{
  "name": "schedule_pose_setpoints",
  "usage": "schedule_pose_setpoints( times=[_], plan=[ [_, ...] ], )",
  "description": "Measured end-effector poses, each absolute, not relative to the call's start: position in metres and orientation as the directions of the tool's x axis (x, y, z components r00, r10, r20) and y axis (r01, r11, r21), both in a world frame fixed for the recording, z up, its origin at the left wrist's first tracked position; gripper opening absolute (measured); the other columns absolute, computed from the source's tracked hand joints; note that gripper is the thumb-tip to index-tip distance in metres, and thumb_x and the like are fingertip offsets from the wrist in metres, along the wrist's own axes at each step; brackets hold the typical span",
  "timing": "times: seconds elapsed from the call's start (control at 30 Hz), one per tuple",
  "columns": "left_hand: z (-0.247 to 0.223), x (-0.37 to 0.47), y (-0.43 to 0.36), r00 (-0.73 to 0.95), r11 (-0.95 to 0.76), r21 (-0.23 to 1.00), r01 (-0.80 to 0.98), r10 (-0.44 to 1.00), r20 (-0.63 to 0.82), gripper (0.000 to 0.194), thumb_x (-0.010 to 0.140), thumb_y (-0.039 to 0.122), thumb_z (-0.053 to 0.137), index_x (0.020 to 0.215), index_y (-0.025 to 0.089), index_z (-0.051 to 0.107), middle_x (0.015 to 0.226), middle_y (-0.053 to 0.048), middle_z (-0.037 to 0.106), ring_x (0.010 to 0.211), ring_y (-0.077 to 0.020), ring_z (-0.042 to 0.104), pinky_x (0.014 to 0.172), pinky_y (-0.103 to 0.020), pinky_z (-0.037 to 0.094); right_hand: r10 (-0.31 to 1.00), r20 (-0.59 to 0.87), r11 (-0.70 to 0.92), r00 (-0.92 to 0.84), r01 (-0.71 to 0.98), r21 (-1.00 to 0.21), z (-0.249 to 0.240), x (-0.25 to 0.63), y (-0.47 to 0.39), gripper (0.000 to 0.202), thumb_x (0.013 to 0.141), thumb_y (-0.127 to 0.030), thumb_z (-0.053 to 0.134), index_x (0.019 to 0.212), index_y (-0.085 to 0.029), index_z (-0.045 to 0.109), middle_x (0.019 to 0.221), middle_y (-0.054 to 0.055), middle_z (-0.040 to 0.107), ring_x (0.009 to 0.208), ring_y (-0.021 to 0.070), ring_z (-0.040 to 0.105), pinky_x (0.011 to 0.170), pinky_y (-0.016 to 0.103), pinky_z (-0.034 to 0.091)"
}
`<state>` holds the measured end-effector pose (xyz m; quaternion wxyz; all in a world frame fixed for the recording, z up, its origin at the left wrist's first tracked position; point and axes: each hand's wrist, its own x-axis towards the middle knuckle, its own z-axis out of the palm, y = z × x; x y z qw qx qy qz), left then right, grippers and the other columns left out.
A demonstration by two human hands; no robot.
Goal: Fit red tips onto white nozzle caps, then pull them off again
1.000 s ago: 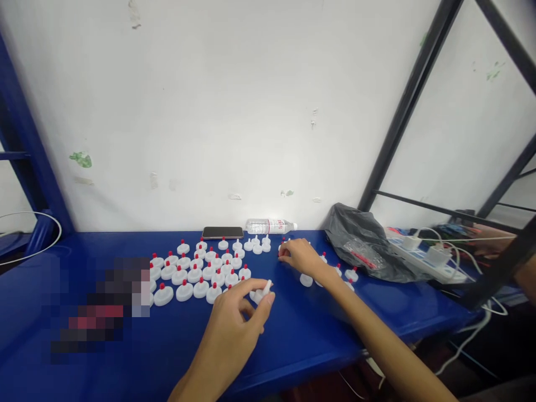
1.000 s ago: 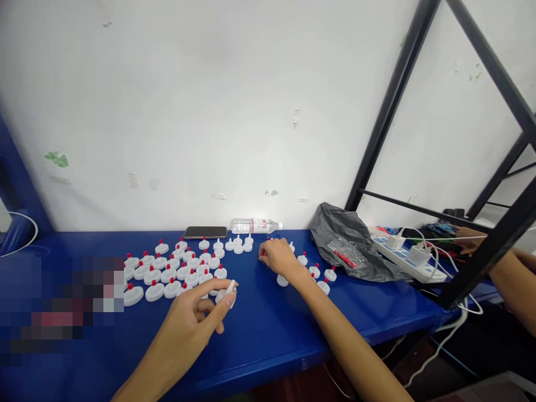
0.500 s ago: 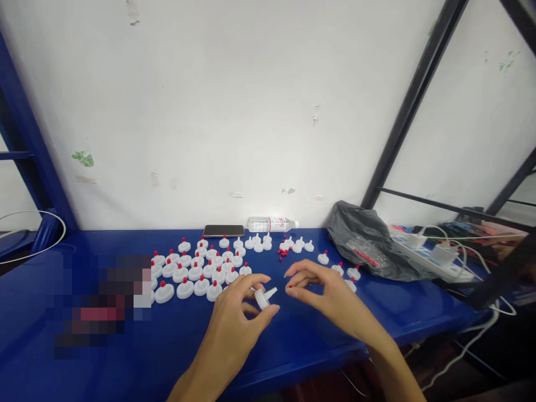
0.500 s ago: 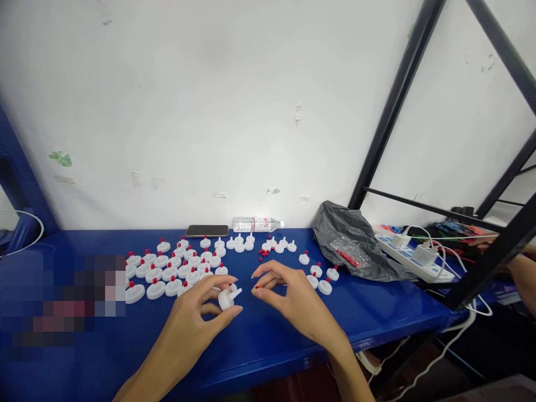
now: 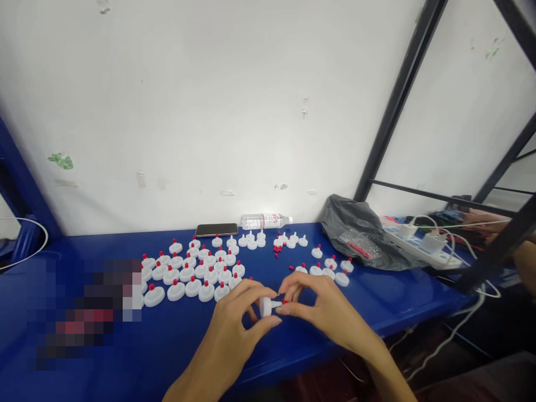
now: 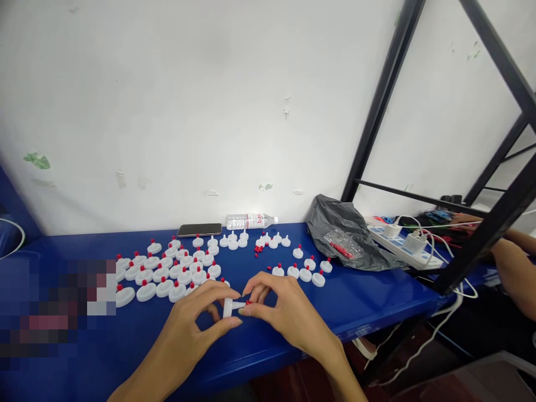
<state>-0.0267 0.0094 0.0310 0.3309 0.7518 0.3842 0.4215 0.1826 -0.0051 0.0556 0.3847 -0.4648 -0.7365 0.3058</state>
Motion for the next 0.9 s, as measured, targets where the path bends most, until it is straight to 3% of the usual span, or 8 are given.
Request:
schedule_pose_setpoints(
  times=[0.7, 0.9],
  plan=[
    [0.0319, -0.0228, 0.0046, 0.400, -0.473, 0.820, 0.323, 0.853, 0.335, 0.021, 0.083, 0.023, 0.075, 0.102, 0.030, 0.077, 0.107, 0.000, 0.069, 0.070, -0.0122, 0.059, 0.072, -0.027, 0.051, 0.928, 0.241, 0.362, -0.283, 0.535, -0.763, 0.0576, 0.1861, -0.0087, 0.013, 0.082, -0.023, 0.082, 0.091, -0.025, 0.072, 0.079, -0.007, 0.071, 0.072, 0.0112, 0.062, 0.072, 0.022, 0.047],
    [0.0338, -0.0228, 0.0064, 0.284, -0.285, 0.937, 0.202, 0.933, 0.222, 0.044, 0.072, 0.027, 0.084, 0.114, 0.025, 0.073, 0.098, -0.003, 0.077, 0.082, -0.0202, 0.070, 0.072, -0.030, 0.054, 0.921, 0.303, 0.389, -0.246, 0.504, -0.771, 0.0561, 0.1852, -0.0093, 0.011, 0.081, -0.025, 0.084, 0.084, -0.023, 0.073, 0.074, -0.006, 0.070, 0.069, 0.0113, 0.062, 0.068, 0.022, 0.046]
  ],
)
